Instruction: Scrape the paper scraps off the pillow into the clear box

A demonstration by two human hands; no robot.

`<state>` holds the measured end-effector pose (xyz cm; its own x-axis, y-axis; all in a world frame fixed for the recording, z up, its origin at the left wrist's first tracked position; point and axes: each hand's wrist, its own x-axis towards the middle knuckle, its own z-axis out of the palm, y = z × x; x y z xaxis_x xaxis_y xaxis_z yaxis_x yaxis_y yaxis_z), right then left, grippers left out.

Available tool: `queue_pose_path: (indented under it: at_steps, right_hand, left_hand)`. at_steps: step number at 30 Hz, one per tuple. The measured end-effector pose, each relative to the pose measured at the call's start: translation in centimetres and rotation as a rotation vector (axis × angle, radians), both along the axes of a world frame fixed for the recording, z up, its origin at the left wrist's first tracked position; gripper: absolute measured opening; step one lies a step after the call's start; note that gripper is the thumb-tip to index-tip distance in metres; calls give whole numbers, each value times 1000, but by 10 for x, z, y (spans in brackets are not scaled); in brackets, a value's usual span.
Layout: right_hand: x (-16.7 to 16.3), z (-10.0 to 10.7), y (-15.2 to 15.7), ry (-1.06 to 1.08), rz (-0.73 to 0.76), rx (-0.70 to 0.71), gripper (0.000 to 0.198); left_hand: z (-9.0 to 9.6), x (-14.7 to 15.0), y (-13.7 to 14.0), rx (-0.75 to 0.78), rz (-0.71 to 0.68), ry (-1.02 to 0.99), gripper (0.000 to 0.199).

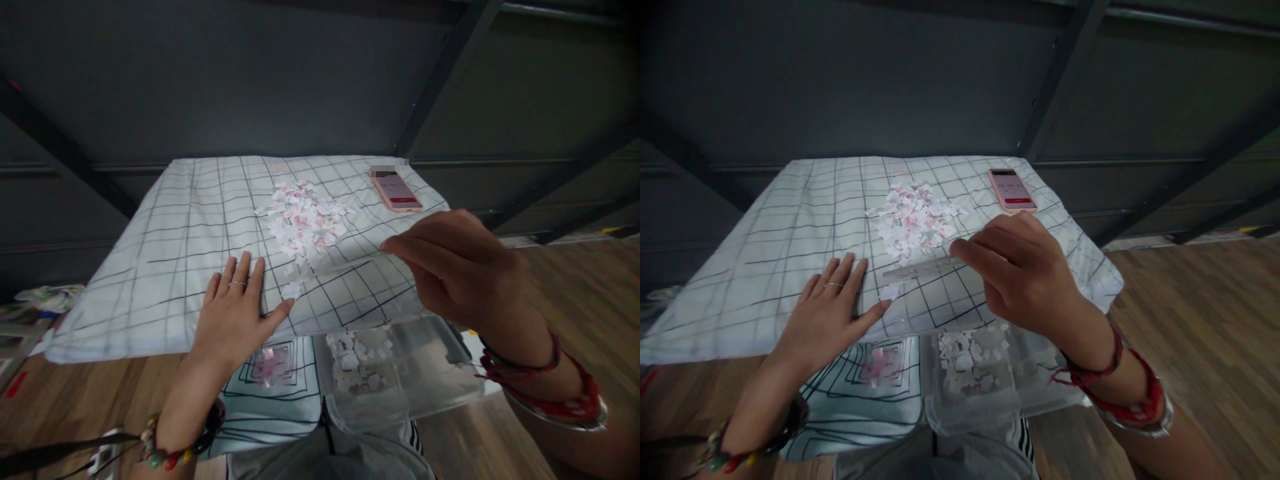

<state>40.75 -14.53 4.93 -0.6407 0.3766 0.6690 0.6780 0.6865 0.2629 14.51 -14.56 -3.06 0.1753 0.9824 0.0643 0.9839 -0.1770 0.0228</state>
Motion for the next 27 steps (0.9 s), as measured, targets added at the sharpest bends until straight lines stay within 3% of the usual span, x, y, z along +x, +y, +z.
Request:
queue_pose_path:
  at_steps: [18, 27]
  right_hand:
    - [10, -2, 3, -19, -18, 83, 29]
    - [8, -2, -9, 36, 23, 1, 29]
  left_hand:
    - [-1, 0, 0, 17, -6, -3, 81]
    - [0, -1, 0, 0, -22, -14, 84]
